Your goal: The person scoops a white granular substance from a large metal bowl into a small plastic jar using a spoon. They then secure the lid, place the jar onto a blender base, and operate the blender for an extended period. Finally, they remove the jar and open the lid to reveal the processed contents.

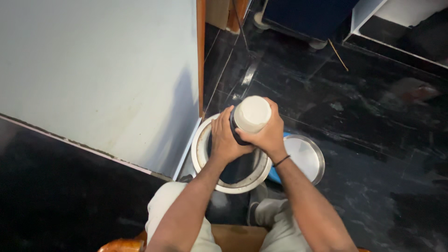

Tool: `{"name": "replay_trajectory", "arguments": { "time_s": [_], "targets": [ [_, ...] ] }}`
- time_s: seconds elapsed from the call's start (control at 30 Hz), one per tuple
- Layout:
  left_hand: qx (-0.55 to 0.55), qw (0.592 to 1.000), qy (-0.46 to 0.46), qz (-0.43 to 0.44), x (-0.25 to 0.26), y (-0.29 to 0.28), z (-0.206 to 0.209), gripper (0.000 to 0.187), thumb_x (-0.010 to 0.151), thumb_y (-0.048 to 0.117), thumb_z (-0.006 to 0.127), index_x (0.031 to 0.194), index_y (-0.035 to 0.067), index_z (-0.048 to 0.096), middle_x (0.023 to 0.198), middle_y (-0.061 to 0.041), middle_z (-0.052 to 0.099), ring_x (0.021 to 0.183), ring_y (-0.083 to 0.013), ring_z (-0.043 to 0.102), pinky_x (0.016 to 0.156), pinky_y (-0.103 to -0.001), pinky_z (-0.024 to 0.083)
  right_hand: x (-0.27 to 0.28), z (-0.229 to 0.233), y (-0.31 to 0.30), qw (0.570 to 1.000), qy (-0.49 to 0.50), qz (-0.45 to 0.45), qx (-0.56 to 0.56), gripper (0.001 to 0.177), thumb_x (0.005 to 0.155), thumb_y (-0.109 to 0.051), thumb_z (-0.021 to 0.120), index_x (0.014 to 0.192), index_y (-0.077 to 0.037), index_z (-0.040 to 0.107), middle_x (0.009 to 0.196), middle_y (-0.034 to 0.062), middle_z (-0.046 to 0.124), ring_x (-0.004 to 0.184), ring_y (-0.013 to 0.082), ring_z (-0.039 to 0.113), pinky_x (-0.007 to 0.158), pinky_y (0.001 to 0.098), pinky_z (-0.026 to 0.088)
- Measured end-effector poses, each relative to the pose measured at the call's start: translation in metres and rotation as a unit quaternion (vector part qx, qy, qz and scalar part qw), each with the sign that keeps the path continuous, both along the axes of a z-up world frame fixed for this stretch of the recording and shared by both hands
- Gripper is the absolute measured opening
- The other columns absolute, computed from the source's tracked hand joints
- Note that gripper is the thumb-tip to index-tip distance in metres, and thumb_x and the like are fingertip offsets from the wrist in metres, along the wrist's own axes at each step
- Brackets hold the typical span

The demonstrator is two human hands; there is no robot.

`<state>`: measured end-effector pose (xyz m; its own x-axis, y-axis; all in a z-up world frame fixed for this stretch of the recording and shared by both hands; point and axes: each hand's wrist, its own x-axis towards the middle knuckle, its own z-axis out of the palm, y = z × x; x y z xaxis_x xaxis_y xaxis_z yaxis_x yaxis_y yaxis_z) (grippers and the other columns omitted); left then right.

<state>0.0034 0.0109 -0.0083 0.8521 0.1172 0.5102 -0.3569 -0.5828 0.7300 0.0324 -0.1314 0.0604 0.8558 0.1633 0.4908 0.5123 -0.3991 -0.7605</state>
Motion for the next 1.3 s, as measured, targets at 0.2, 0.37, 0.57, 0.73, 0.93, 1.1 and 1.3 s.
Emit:
{"name": "replay_trajectory", "arguments": {
  "time_s": [0.2,0.37,0.57,0.73,0.93,1.1,1.3],
  "targets": [
    [0.007,1.000,-0.001,0.007,-0.008,-0.001,-0.004,0.132,0.044,0.038,0.099,0.151,0.004,0.030,0.148,-0.020,0.047,0.139,-0.0423,0.044,0.116,-0.062,0.027,-0.004,-0.003,-0.003,1.000,-0.017,0.023,-0.011,0.096,0.060,-0.032,0.097,0.137,-0.001,0.047,0.123,0.0148,0.070,0.116,0.0241,0.071,0.103,0.0361,0.056],
    [-0.008,1.000,-0.011,0.007,-0.004,-0.003,-0.003,0.129,0.048,0.040,0.097,0.153,0.007,0.031,0.151,-0.018,0.047,0.140,-0.0396,0.046,0.119,-0.058,0.033,0.007,-0.006,-0.011,0.999,0.025,0.030,0.001,0.097,0.061,-0.032,0.096,0.137,0.000,0.046,0.123,0.0137,0.070,0.116,0.0235,0.071,0.103,0.0368,0.056],
    [-0.003,0.999,-0.028,-0.018,-0.007,0.001,-0.003,0.130,0.056,0.048,0.099,0.156,0.004,0.028,0.154,-0.021,0.043,0.140,-0.0417,0.043,0.116,-0.056,0.035,-0.003,0.006,-0.016,0.996,0.034,0.083,0.006,0.117,0.064,-0.034,0.097,0.154,0.001,0.029,0.144,0.0200,0.054,0.136,0.0259,0.057,0.115,0.0395,0.046],
    [-0.030,0.999,-0.005,0.009,-0.004,-0.002,0.010,0.127,0.056,0.053,0.096,0.155,0.005,0.034,0.154,-0.019,0.046,0.141,-0.0404,0.045,0.117,-0.054,0.036,-0.002,0.075,-0.028,0.980,-0.033,0.026,-0.196,0.118,0.054,-0.041,0.101,0.148,-0.002,0.041,0.147,0.0211,0.053,0.135,0.0347,0.054,0.110,0.0426,0.046],
    [-0.014,0.999,0.031,0.006,-0.002,-0.008,0.032,0.125,0.050,0.053,0.098,0.150,0.007,0.040,0.148,-0.018,0.051,0.138,-0.0382,0.047,0.114,-0.052,0.036,0.019,0.125,0.014,0.844,0.102,0.076,-0.521,0.105,0.047,-0.046,0.098,0.136,-0.012,0.054,0.129,0.0139,0.062,0.114,0.0380,0.064,0.090,0.0469,0.054],
    [-0.028,0.998,0.033,0.053,-0.007,-0.017,0.036,0.125,0.049,0.049,0.098,0.150,0.006,0.038,0.149,-0.018,0.050,0.140,-0.0372,0.047,0.115,-0.053,0.034,0.028,0.126,0.042,0.744,0.101,0.093,-0.654,0.104,0.043,-0.049,0.100,0.129,-0.010,0.056,0.118,0.0148,0.064,0.105,0.0370,0.068,0.082,0.0469,0.059],
    [-0.045,0.997,0.056,0.040,-0.004,-0.013,0.036,0.121,0.050,0.045,0.099,0.148,0.007,0.039,0.146,-0.017,0.052,0.139,-0.0355,0.047,0.117,-0.058,0.029,0.031,0.124,0.046,0.753,0.100,0.108,-0.642,0.089,0.047,-0.029,0.095,0.128,-0.015,0.059,0.116,0.0166,0.063,0.099,0.0398,0.068,0.078,0.0461,0.061]
  ]
}}
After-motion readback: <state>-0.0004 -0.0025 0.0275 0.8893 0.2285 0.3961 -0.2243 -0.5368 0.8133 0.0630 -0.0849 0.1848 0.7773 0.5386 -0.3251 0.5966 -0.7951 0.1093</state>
